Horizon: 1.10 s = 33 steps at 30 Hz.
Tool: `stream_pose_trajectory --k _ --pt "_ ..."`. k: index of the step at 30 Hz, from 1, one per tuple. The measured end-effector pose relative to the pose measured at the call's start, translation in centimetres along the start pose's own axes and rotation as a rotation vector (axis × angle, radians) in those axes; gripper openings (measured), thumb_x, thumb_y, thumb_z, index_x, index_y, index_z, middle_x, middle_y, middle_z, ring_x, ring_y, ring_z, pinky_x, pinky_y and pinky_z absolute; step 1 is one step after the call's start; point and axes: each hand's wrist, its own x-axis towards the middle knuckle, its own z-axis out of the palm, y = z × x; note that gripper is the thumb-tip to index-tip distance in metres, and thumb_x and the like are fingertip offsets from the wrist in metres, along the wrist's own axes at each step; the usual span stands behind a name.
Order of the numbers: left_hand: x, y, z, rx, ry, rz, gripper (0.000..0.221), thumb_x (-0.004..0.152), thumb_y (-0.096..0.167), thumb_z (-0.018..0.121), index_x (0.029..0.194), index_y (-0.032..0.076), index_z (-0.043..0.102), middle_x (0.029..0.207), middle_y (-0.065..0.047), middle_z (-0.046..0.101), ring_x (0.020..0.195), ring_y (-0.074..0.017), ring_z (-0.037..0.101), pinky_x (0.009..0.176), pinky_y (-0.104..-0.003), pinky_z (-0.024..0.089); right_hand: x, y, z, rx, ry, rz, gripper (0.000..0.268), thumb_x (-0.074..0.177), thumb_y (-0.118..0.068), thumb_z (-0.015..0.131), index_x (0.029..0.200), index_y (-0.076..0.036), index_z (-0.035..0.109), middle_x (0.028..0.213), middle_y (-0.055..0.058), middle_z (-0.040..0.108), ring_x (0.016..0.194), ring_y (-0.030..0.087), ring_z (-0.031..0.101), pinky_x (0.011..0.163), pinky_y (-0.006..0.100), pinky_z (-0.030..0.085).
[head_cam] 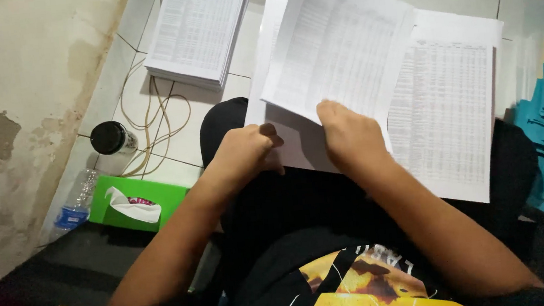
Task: The person organizes sheets of paper by flipping through them with both hands, then aligning them on a surface, and finally placing them onto a stack on the floor.
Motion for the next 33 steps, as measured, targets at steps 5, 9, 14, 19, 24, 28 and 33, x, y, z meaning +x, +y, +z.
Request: stream_pose_trajectory --k 5,9,14,19,24,28,33 --pt "-0.4 -2.1 1.6 -0.062 -0.042 0.012 0.026 0.081 0.042 0.080 0.081 0.015 0.076 0.068 -0.004 0.070 0.072 -0.0268 0.070 0.064 -0.036 0.056 -1.3 -3.8 0.8 0.024 -0.082 -0.065 0.027 0.102 -0.017 0.045 0.118 -0.007 0.065 0.121 0.016 0.072 0.109 0.030 0.073 0.081 0.038 0.061" --pt "-0.7 -2.3 1.6 0.053 0.203 0.154 0.008 0.083 0.028 0.080 0.080 0.021 0.077 0.068 0.002 0.071 0.073 -0.0192 0.069 0.067 -0.030 0.052 -2.5 -4.5 1.6 0.064 -0.019 -0.120 0.051 0.104 -0.028 0.046 0.135 0.010 0.058 0.137 0.033 0.059 0.130 0.042 0.059 0.103 0.046 0.052" --pt "1.3 1.6 -1.7 0.155 0.613 0.288 0.014 0.094 0.019 0.074 0.106 0.025 0.073 0.093 0.007 0.068 0.094 -0.0165 0.064 0.081 -0.032 0.046 -1.3 -1.8 -1.0 0.236 -0.136 0.047 0.054 0.087 0.002 0.051 0.141 0.004 0.055 0.144 0.026 0.057 0.131 0.040 0.058 0.099 0.051 0.054" --pt "6.7 10.4 3.0 -0.225 0.738 0.102 0.025 0.087 0.012 0.078 0.111 0.015 0.071 0.099 -0.003 0.069 0.087 -0.0257 0.067 0.072 -0.037 0.052 -1.9 8.1 -5.2 1.118 0.362 0.690 0.025 0.112 -0.027 0.064 0.096 -0.007 0.062 0.079 0.001 0.058 0.072 0.013 0.056 0.064 0.027 0.049" --pt "8.3 15.3 8.1 -0.136 0.197 0.336 0.038 0.071 0.033 0.088 0.096 0.009 0.072 0.093 -0.009 0.066 0.080 -0.0280 0.067 0.071 -0.040 0.055 -8.6 14.7 -10.4 0.282 0.796 0.499 0.020 0.119 -0.015 0.072 0.116 0.003 0.063 0.098 0.017 0.062 0.090 0.036 0.063 0.080 0.042 0.051" --pt "9.2 15.8 9.3 -0.082 -0.153 0.275 0.046 0.071 0.046 0.092 0.094 0.010 0.074 0.093 -0.009 0.064 0.077 -0.0316 0.065 0.063 -0.048 0.055 -10.8 10.6 -14.6 0.043 0.603 -0.141 0.024 0.119 0.002 0.050 0.136 0.017 0.054 0.120 0.041 0.073 0.087 0.040 0.077 0.058 0.036 0.062" --pt "8.0 16.4 7.3 -0.018 0.023 0.328 0.020 0.074 0.018 0.085 0.086 0.009 0.071 0.075 -0.007 0.067 0.064 -0.0295 0.068 0.058 -0.039 0.053 -13.4 11.8 -6.0 -0.012 0.253 -0.182 0.040 0.103 -0.008 0.048 0.139 -0.007 0.064 0.134 0.015 0.070 0.122 0.031 0.067 0.100 0.040 0.056"
